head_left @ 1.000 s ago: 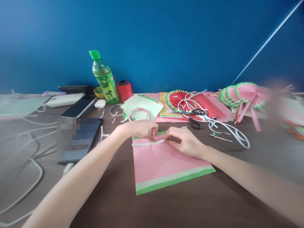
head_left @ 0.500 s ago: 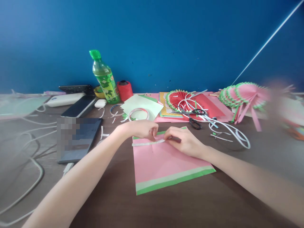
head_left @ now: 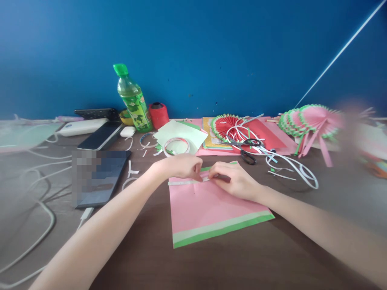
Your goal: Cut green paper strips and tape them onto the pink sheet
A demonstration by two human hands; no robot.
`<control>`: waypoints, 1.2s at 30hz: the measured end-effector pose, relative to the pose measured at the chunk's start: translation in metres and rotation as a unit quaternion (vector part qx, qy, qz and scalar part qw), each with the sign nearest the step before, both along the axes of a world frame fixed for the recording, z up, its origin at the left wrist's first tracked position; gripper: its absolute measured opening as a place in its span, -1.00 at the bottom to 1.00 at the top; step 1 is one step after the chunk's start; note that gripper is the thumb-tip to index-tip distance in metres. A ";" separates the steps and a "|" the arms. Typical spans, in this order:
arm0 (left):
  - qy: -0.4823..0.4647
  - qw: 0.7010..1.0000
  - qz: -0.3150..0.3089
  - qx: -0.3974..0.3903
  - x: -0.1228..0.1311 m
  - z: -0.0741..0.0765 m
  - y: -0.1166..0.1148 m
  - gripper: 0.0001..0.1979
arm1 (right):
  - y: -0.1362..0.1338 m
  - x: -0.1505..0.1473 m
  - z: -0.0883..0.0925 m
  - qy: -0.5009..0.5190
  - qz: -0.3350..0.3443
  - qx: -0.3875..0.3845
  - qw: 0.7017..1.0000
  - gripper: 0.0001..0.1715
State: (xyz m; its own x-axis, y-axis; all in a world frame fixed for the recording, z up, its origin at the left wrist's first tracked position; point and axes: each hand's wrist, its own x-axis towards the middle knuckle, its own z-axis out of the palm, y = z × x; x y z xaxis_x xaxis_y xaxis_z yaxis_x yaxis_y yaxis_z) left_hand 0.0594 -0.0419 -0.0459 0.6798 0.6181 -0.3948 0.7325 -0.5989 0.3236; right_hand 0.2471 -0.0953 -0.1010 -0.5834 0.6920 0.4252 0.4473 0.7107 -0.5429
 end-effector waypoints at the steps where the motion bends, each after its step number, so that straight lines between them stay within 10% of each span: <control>1: 0.000 1.000 0.001 -0.001 0.000 0.000 0.000 -0.68 | 0.000 0.000 0.000 -0.002 -0.002 -0.001 1.000 -0.81; 13: 0.005 1.000 0.008 0.004 0.000 -0.001 0.000 -0.71 | 0.004 0.006 0.005 0.002 -0.021 -0.115 0.993 -0.76; 36: 0.014 1.000 0.004 0.014 0.000 0.000 0.000 -0.72 | 0.008 0.010 0.009 -0.074 0.014 -0.028 0.997 -0.77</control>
State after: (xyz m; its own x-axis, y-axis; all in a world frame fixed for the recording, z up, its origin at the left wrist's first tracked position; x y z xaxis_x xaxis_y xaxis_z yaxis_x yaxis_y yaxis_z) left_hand 0.0598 -0.0423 -0.0463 0.6632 0.6346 -0.3968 0.7462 -0.6012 0.2859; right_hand 0.2574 -0.0878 -0.0922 -0.6565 0.6945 0.2946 0.5057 0.6949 -0.5112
